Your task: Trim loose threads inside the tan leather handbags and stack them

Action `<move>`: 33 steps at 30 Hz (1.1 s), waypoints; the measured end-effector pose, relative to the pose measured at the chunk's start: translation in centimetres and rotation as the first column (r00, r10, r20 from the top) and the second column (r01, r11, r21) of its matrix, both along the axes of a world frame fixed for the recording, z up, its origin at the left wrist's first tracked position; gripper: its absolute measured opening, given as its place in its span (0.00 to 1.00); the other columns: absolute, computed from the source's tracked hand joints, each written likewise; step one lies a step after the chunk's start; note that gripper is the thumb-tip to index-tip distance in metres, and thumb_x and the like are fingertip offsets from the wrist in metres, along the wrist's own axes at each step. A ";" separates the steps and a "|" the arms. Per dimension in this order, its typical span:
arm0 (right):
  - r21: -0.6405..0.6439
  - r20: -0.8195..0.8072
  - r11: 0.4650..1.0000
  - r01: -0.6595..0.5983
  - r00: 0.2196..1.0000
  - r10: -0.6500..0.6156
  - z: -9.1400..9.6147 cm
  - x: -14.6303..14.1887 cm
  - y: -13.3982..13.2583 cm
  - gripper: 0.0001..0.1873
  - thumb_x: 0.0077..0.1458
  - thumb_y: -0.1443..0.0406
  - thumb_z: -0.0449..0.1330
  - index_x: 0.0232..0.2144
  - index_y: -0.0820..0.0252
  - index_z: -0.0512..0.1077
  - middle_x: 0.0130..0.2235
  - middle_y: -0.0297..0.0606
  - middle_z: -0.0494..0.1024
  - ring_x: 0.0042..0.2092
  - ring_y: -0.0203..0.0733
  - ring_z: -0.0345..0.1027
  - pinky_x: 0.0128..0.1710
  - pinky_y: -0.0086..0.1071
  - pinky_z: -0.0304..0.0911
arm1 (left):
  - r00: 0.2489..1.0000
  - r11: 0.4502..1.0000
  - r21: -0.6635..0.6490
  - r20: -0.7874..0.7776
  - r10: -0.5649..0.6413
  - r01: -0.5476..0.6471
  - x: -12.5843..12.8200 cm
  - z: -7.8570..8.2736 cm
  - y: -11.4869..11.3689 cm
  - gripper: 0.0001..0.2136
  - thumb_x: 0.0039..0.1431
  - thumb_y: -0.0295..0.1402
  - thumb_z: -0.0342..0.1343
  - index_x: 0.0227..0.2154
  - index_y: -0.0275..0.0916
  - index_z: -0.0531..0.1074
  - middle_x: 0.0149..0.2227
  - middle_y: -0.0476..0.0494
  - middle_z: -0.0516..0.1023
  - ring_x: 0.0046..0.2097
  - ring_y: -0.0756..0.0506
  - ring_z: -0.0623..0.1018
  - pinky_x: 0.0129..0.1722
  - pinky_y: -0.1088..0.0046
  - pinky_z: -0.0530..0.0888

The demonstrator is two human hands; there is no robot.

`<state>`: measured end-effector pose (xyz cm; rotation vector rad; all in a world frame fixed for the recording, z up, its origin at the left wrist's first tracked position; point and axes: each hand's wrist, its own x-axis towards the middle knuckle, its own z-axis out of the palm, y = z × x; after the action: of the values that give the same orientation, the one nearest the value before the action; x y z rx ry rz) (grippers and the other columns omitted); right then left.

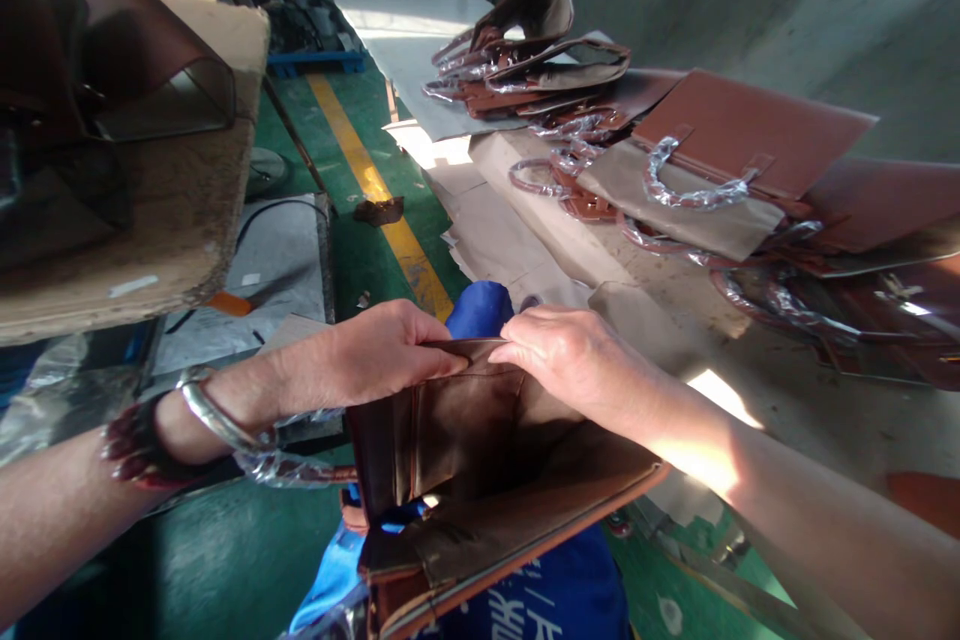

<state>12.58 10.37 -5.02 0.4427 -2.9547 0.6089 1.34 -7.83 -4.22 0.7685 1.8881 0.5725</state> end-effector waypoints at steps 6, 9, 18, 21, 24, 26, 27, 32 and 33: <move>-0.065 0.085 0.997 0.043 0.996 -0.037 -0.5 -0.3 0.0 0.14 0.61 0.66 0.54 0.22 0.61 0.63 0.24 0.30 0.66 0.28 0.33 0.60 0.29 0.28 0.50 | 0.999 1.000 0.029 -0.054 -0.006 0.008 0.3 0.3 -0.1 0.16 0.53 0.43 0.50 0.24 0.35 0.72 0.20 0.51 0.62 0.23 0.52 0.62 0.18 0.81 0.57; -0.126 0.151 0.988 0.087 0.986 -0.067 -0.2 -0.3 -0.1 0.12 0.60 0.67 0.55 0.23 0.61 0.64 0.25 0.29 0.67 0.29 0.32 0.60 0.30 0.27 0.50 | 0.999 0.998 0.059 -0.037 -0.016 0.018 0.2 0.3 -0.4 0.16 0.54 0.44 0.50 0.24 0.34 0.71 0.20 0.52 0.62 0.23 0.53 0.62 0.20 0.81 0.58; -0.129 0.155 0.992 0.001 0.988 0.019 0.7 0.0 -0.5 0.14 0.59 0.70 0.54 0.21 0.61 0.61 0.24 0.29 0.64 0.28 0.32 0.57 0.30 0.28 0.49 | 0.953 0.954 0.107 0.093 -0.289 0.279 -0.7 1.7 0.8 0.16 0.57 0.44 0.50 0.39 0.38 0.73 0.35 0.49 0.75 0.36 0.47 0.72 0.32 0.79 0.65; -0.132 0.154 0.991 -0.008 0.988 0.029 0.8 0.3 -0.3 0.14 0.60 0.68 0.54 0.22 0.61 0.61 0.24 0.29 0.64 0.28 0.32 0.56 0.30 0.29 0.49 | 0.927 0.922 0.119 0.026 -0.374 0.368 -0.2 1.9 2.4 0.12 0.58 0.34 0.47 0.38 0.37 0.73 0.37 0.48 0.76 0.39 0.45 0.73 0.37 0.78 0.65; -0.146 0.187 0.989 0.015 0.982 0.013 0.9 0.8 0.0 0.14 0.61 0.68 0.53 0.22 0.61 0.61 0.24 0.29 0.64 0.28 0.32 0.57 0.29 0.28 0.49 | 0.914 0.909 0.136 0.048 -0.402 0.393 0.3 2.0 3.3 0.11 0.56 0.31 0.46 0.35 0.36 0.73 0.36 0.48 0.75 0.38 0.46 0.72 0.36 0.78 0.65; -0.151 0.199 0.988 0.023 0.980 0.007 1.0 1.1 0.1 0.13 0.61 0.68 0.53 0.23 0.61 0.62 0.24 0.30 0.65 0.28 0.32 0.58 0.29 0.28 0.50 | 0.910 0.908 0.126 0.064 -0.410 0.400 0.5 2.1 3.5 0.11 0.56 0.30 0.46 0.34 0.36 0.73 0.33 0.49 0.73 0.35 0.48 0.70 0.33 0.79 0.64; -0.148 0.199 0.989 0.025 0.980 0.005 1.1 1.2 0.2 0.13 0.61 0.68 0.53 0.23 0.61 0.62 0.25 0.30 0.66 0.28 0.32 0.59 0.29 0.28 0.50 | 0.911 0.911 0.111 0.068 -0.406 0.397 0.6 2.1 3.4 0.11 0.57 0.31 0.45 0.34 0.35 0.72 0.31 0.50 0.72 0.33 0.49 0.69 0.31 0.80 0.63; -0.119 0.187 0.992 0.041 0.982 -0.018 1.3 1.5 0.3 0.11 0.61 0.66 0.54 0.25 0.60 0.64 0.27 0.31 0.69 0.31 0.34 0.62 0.31 0.28 0.53 | 0.944 0.944 0.092 0.068 -0.322 0.316 1.0 2.1 3.1 0.12 0.58 0.34 0.45 0.30 0.35 0.71 0.25 0.51 0.63 0.28 0.51 0.62 0.26 0.80 0.59; -0.113 0.195 0.992 0.056 0.980 -0.033 1.4 1.6 0.3 0.11 0.61 0.65 0.54 0.26 0.60 0.64 0.28 0.32 0.70 0.32 0.34 0.63 0.31 0.28 0.53 | 0.950 0.949 0.095 0.065 -0.306 0.300 1.1 2.1 3.1 0.12 0.58 0.35 0.45 0.29 0.35 0.71 0.24 0.51 0.62 0.27 0.51 0.62 0.26 0.79 0.59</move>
<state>14.17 10.71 -3.65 0.3230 -3.0767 0.8622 2.40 -4.76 -2.13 1.0543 1.6400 0.4820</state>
